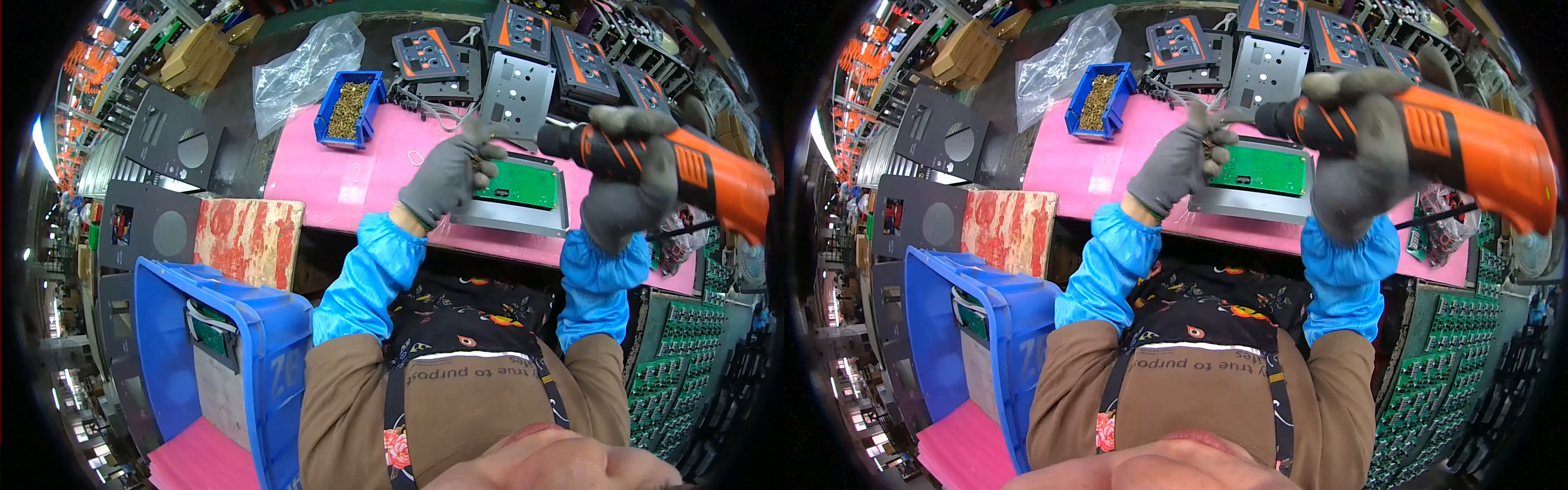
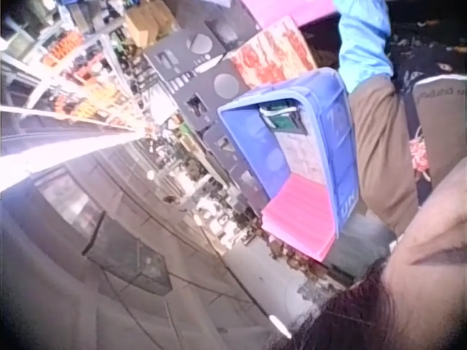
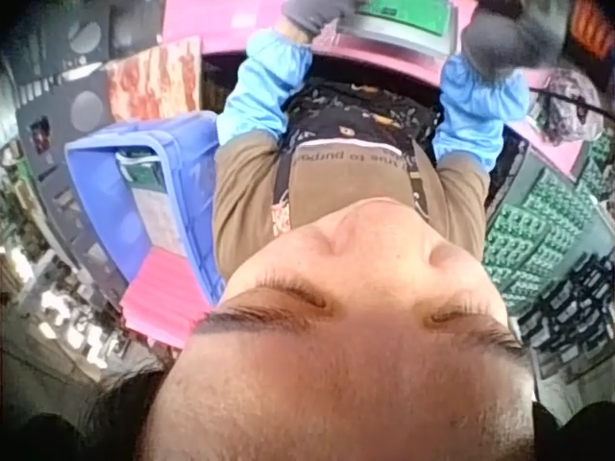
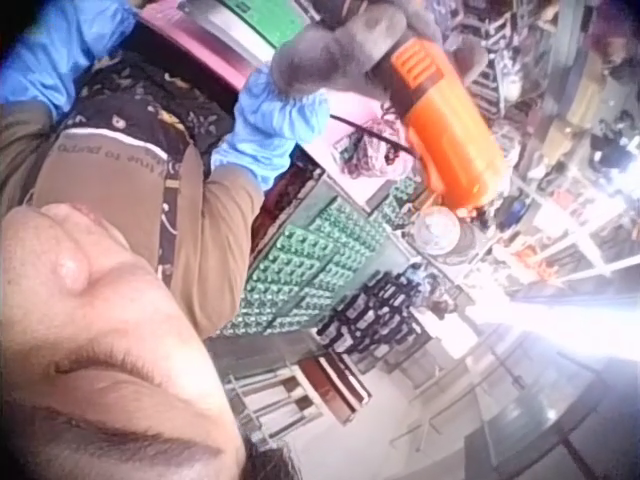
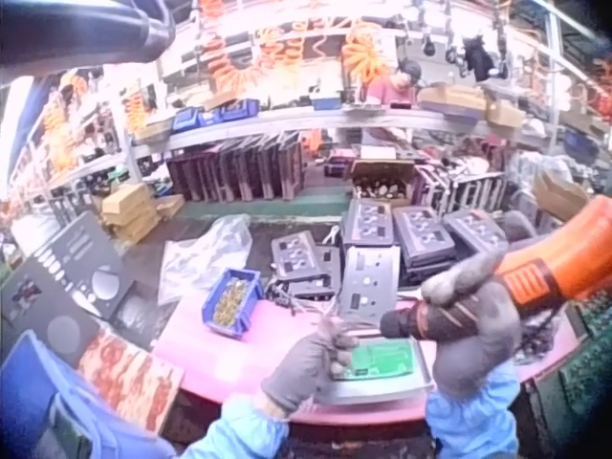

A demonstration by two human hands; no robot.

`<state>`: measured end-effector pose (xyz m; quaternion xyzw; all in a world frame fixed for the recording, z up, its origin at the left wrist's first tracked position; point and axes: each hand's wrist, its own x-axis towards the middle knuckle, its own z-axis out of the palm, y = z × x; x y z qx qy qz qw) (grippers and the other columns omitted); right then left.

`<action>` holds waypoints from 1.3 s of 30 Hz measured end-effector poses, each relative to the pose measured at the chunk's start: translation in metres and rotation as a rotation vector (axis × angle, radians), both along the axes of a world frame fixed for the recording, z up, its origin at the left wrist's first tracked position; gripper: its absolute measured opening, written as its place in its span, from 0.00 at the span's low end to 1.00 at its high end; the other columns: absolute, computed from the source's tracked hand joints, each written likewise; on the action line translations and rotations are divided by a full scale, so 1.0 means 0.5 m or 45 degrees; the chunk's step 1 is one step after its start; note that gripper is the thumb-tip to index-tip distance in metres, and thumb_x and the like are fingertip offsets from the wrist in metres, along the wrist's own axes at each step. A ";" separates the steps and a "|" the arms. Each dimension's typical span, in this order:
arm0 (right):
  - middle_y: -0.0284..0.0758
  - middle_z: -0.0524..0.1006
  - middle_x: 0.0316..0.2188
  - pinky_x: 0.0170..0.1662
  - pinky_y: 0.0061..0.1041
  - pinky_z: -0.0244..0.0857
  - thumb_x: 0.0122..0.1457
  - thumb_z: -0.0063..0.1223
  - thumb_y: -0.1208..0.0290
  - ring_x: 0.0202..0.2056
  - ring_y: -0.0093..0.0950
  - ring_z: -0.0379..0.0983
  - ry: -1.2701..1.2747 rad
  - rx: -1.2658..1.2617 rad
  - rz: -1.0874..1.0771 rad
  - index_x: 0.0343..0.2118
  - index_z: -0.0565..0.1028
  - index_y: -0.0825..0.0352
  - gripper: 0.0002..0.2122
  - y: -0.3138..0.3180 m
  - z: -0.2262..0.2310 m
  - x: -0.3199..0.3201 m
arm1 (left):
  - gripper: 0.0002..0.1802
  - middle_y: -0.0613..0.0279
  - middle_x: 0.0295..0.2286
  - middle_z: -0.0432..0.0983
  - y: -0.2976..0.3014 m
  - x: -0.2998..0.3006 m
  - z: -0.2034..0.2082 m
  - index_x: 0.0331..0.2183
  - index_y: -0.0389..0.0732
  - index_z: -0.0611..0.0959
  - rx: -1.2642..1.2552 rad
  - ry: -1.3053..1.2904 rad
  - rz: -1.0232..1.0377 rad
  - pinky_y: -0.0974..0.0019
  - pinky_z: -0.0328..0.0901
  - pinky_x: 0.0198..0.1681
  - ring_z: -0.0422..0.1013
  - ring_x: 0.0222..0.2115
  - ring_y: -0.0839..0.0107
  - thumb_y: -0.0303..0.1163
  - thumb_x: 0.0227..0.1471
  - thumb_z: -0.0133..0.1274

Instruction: The person assembles the front panel of an electronic control unit by installing a printed circuit board onto the panel, then securing it with screws using an electric screwdriver and applying adhesive from a bottle.

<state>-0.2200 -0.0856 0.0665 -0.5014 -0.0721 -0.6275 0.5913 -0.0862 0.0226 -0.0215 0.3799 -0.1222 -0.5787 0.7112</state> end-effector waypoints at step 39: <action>0.29 0.72 0.15 0.19 0.18 0.64 0.48 0.59 0.68 0.15 0.18 0.69 0.784 -0.245 0.104 0.29 0.73 0.68 0.10 -0.028 -0.065 0.192 | 0.18 0.61 0.30 0.76 -0.028 -0.104 -0.090 0.45 0.35 0.76 0.142 -0.184 0.007 0.78 0.66 0.19 0.70 0.19 0.78 0.38 0.60 0.46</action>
